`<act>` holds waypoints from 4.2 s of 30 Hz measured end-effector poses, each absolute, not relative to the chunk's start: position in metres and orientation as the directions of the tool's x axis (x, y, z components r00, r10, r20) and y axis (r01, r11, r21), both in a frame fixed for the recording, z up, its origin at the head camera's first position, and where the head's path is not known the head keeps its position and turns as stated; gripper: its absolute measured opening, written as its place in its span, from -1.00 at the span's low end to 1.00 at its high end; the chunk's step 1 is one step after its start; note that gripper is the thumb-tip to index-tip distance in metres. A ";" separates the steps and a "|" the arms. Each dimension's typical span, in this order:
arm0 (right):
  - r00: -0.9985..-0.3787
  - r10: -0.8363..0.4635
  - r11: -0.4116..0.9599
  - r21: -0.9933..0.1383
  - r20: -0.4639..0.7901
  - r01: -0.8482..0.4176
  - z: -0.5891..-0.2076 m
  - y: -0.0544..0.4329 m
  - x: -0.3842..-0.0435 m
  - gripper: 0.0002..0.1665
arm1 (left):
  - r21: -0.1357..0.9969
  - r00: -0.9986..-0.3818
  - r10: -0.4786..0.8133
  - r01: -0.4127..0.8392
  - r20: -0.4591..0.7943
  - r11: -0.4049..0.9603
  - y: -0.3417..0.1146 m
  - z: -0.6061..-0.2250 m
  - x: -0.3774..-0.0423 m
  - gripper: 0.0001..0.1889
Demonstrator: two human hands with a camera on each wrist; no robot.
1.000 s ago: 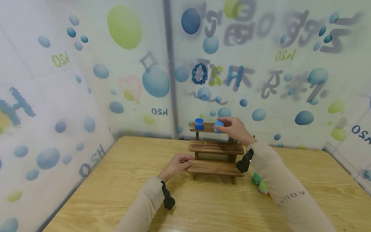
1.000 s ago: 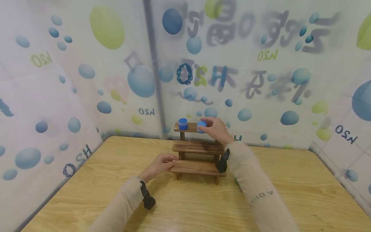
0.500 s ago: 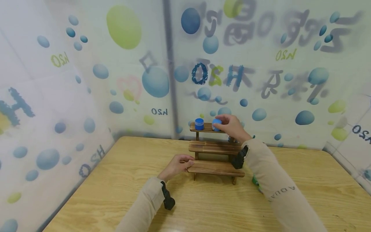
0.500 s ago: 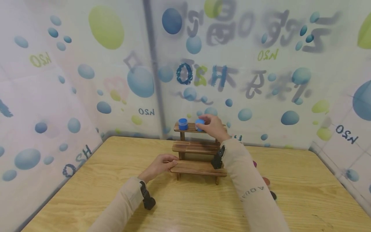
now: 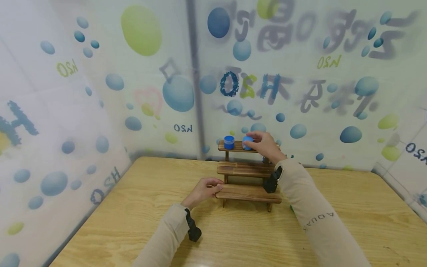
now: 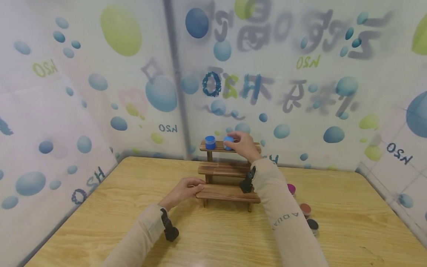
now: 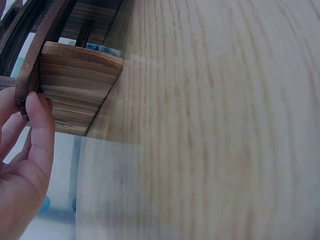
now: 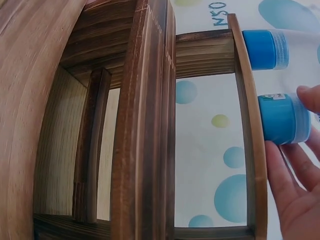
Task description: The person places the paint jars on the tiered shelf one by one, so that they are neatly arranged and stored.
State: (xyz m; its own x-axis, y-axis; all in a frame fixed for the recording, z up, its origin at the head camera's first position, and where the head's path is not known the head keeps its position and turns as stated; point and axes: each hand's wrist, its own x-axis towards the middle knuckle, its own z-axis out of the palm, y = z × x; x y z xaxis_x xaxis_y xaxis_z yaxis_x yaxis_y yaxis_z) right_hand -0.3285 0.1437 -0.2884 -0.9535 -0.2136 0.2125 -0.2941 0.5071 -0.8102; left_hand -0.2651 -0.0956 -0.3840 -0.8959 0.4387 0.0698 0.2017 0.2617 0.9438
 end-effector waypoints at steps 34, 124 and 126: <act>-0.958 -0.213 0.460 -0.845 0.194 -0.274 -0.295 0.149 -0.332 -0.41 | 0.950 -0.895 0.439 0.200 0.078 0.241 -0.095 -0.386 -0.265 -0.74; -0.974 -0.221 0.647 -0.741 0.042 -0.178 -0.381 0.337 -0.218 -0.43 | 0.945 -0.895 0.437 0.215 0.089 0.247 -0.097 -0.389 -0.266 -0.73; -0.977 -0.212 0.645 -0.747 0.027 -0.160 -0.386 0.342 -0.216 -0.42 | 0.945 -0.896 0.436 0.213 0.087 0.249 -0.097 -0.389 -0.266 -0.73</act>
State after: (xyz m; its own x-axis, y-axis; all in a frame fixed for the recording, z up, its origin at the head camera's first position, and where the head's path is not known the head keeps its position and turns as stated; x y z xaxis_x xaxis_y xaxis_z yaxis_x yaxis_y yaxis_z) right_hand -0.2164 0.3417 -0.3864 -0.9770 -0.2116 0.0268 -0.1601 0.6447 -0.7475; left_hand -0.2658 -0.0972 -0.3887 -0.8957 0.4360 0.0872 0.2132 0.2491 0.9447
